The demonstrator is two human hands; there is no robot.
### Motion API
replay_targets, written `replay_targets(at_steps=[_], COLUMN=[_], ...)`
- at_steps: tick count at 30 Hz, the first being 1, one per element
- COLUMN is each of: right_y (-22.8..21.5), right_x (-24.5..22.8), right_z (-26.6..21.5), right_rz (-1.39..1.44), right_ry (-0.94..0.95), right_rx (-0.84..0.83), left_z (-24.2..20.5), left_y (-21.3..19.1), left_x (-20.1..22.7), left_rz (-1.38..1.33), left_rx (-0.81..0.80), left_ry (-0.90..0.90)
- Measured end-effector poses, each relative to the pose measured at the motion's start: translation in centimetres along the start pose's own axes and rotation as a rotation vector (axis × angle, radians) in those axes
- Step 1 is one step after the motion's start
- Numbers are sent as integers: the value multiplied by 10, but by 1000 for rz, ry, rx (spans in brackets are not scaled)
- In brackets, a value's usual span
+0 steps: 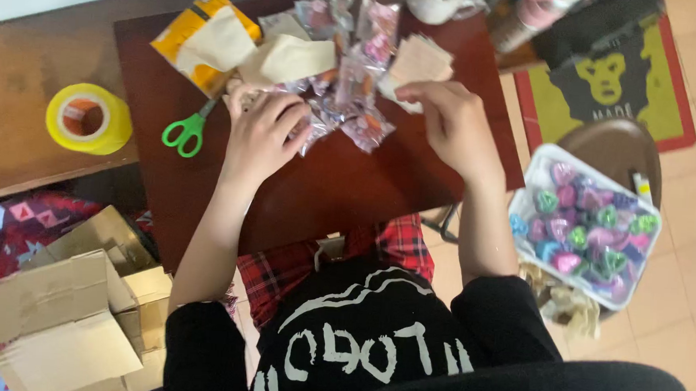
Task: The person picks up heart-shaped items from a tray and places them into small plastic bags. They then put the items and small cards into a cloth bag before removing them and placing them back on the table.
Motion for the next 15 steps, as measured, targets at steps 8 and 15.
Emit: replay_targets(at_steps=[8, 15], right_y=[-58, -117], right_x=[43, 87], right_z=[-154, -255], right_rz=[-90, -362], right_ry=[435, 615], right_rx=[12, 192], left_z=[40, 53], left_y=[27, 178], left_x=[170, 281], left_rz=[-273, -440], left_rx=[-187, -435], left_ry=[254, 323])
Point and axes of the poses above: each hand's wrist, its own z-axis towards the middle knuckle, its own y-axis out of the palm, x = y × z, the point moved 6 cm from there along z, towards the middle knuckle, and after that the axes turned 5 degrees about -z, right-handed, at the moved point
